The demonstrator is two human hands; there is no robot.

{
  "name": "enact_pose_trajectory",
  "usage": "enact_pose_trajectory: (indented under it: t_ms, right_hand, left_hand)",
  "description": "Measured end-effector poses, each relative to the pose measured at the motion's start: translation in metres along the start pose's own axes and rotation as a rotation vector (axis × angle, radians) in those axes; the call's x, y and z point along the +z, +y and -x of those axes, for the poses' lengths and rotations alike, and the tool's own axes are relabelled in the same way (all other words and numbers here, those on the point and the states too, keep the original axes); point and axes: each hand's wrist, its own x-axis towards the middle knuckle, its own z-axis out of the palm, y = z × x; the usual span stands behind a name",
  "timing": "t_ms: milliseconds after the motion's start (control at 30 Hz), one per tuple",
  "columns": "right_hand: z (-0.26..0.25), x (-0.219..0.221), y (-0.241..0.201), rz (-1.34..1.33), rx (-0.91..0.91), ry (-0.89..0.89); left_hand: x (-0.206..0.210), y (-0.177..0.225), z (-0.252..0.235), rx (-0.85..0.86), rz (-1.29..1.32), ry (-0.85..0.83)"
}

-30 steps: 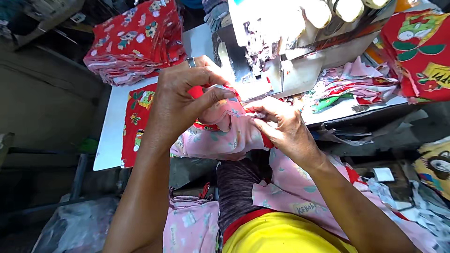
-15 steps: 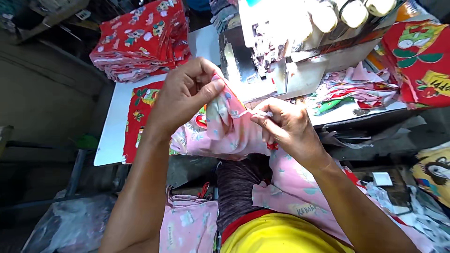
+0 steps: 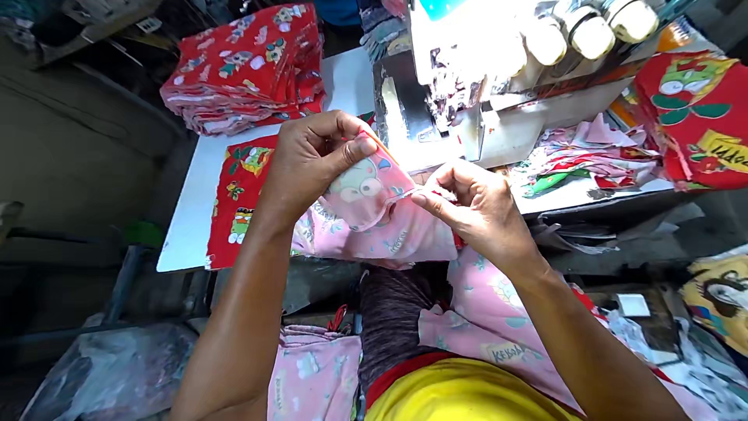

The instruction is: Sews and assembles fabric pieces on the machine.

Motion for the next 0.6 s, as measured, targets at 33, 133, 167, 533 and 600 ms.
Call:
enact_pose_trajectory:
  t_ms: [33, 133, 167, 533, 600]
  right_hand:
    - [0.000, 0.001, 0.001, -0.039, 0.024, -0.022]
    - [0.003, 0.002, 0.002, -0.060, 0.068, -0.057]
    - [0.003, 0.002, 0.002, -0.060, 0.075, -0.064]
    - [0.009, -0.009, 0.015, -0.304, 0.258, -0.092]
    - [0.009, -0.011, 0.029, -0.318, 0.321, -0.106]
  left_hand:
    - [0.000, 0.000, 0.001, 0.000, -0.002, 0.026]
    - [0.000, 0.000, 0.002, 0.011, -0.039, 0.060]
    - [0.000, 0.000, 0.002, 0.014, -0.051, 0.060]
    - [0.016, -0.006, -0.060, -0.002, -0.441, -0.151]
    - [0.034, -0.023, -0.071, -0.046, -0.534, -0.141]
